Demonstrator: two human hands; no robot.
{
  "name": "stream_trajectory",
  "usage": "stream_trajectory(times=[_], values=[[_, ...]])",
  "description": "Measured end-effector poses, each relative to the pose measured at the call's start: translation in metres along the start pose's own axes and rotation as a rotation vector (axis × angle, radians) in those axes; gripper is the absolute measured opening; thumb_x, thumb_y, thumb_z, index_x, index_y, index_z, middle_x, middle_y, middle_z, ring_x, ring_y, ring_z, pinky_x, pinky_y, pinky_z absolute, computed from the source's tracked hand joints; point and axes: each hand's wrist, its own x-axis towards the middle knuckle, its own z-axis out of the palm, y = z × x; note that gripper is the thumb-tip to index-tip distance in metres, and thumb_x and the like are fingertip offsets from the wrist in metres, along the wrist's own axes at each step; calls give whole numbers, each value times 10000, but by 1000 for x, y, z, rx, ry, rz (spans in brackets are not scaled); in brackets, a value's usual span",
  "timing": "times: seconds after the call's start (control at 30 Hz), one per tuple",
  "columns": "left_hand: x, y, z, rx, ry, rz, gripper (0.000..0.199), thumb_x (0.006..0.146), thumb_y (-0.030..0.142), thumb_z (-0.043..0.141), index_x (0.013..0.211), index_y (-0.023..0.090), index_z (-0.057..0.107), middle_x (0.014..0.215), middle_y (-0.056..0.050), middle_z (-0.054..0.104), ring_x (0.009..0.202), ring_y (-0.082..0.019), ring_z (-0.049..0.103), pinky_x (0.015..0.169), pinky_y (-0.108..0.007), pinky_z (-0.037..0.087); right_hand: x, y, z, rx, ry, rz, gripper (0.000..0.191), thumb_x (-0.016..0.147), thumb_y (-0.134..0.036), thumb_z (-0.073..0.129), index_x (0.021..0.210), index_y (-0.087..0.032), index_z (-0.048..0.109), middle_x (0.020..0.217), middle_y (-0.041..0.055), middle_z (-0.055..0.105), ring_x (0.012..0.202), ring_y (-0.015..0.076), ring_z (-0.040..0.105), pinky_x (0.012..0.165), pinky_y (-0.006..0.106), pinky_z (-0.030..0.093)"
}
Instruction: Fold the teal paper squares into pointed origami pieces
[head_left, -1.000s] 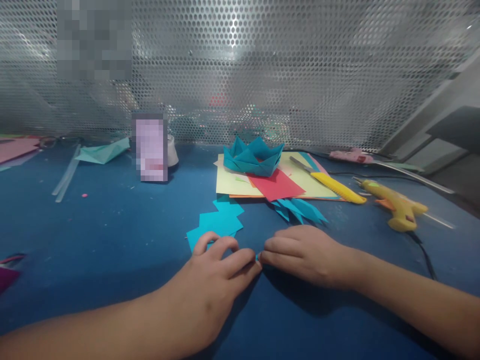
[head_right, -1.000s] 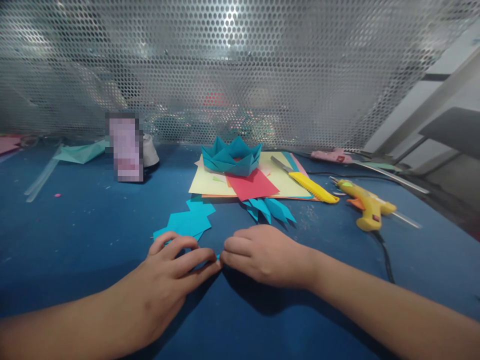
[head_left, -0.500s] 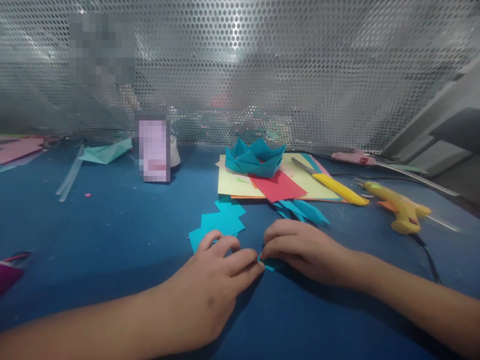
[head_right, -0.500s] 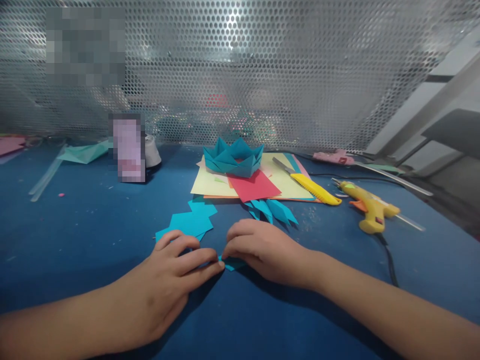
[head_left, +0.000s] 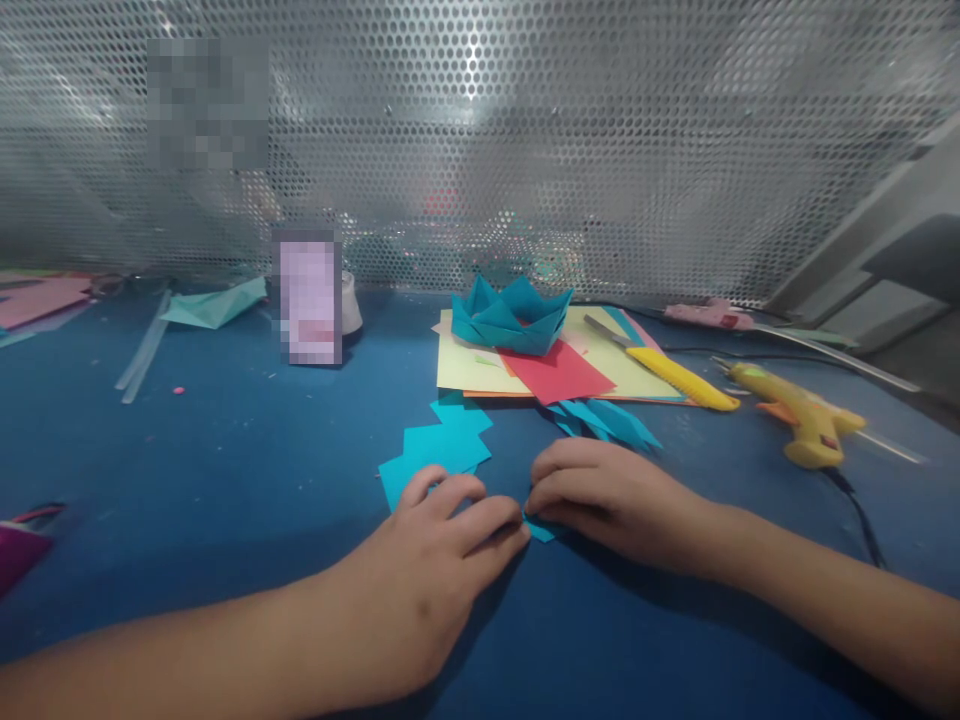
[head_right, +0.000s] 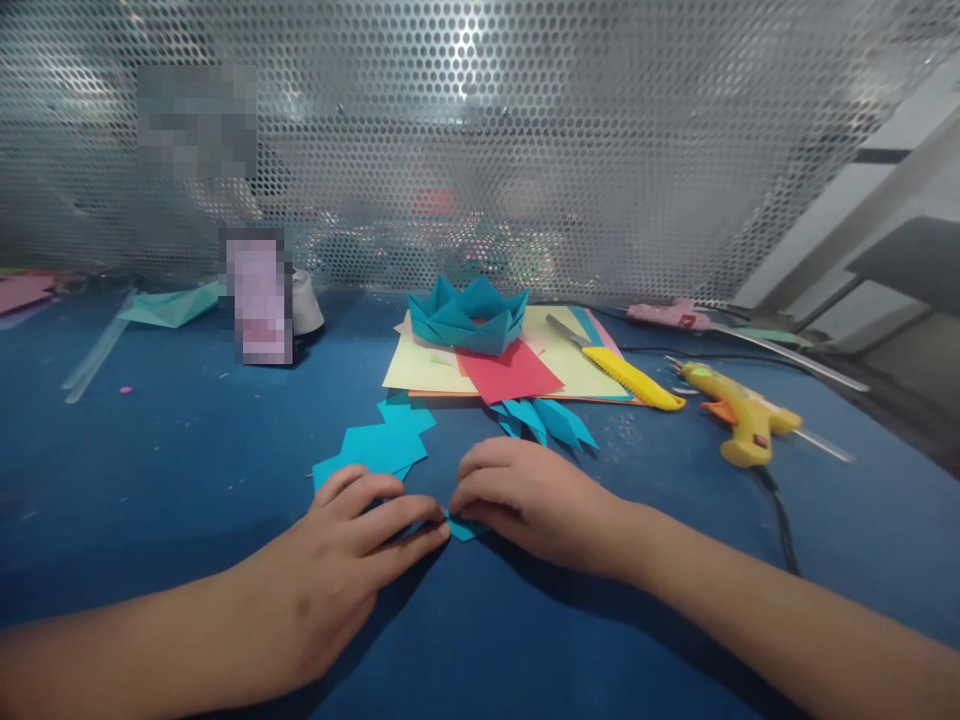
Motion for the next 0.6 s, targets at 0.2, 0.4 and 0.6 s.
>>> stream_trajectory(times=[0.2,0.4,0.6], values=[[1,-1,-2,21,-9,26,461,832,115,450,1287,193,461,1234,-57,557,1020,-247,463,881,-425,301,2,-3,-5,-167,-77,-122,279,962,-135,379,913,-152,653,846,76,622,772,154,543,695,256,453],[-2,-1,0,81,66,53,444,833,123,482,1271,197,476,1203,-51,581,996,-231,485,891,-419,289,1,-8,-12,-285,-207,-186,283,929,-86,355,901,-148,630,788,77,593,745,178,502,669,282,433],[-2,2,-3,35,51,24,455,819,101,466,1263,197,475,1251,-32,561,1013,-232,468,919,-433,267,1,-11,-8,-130,26,-2,198,904,-107,408,922,-147,601,842,78,600,767,156,532,683,262,440]])
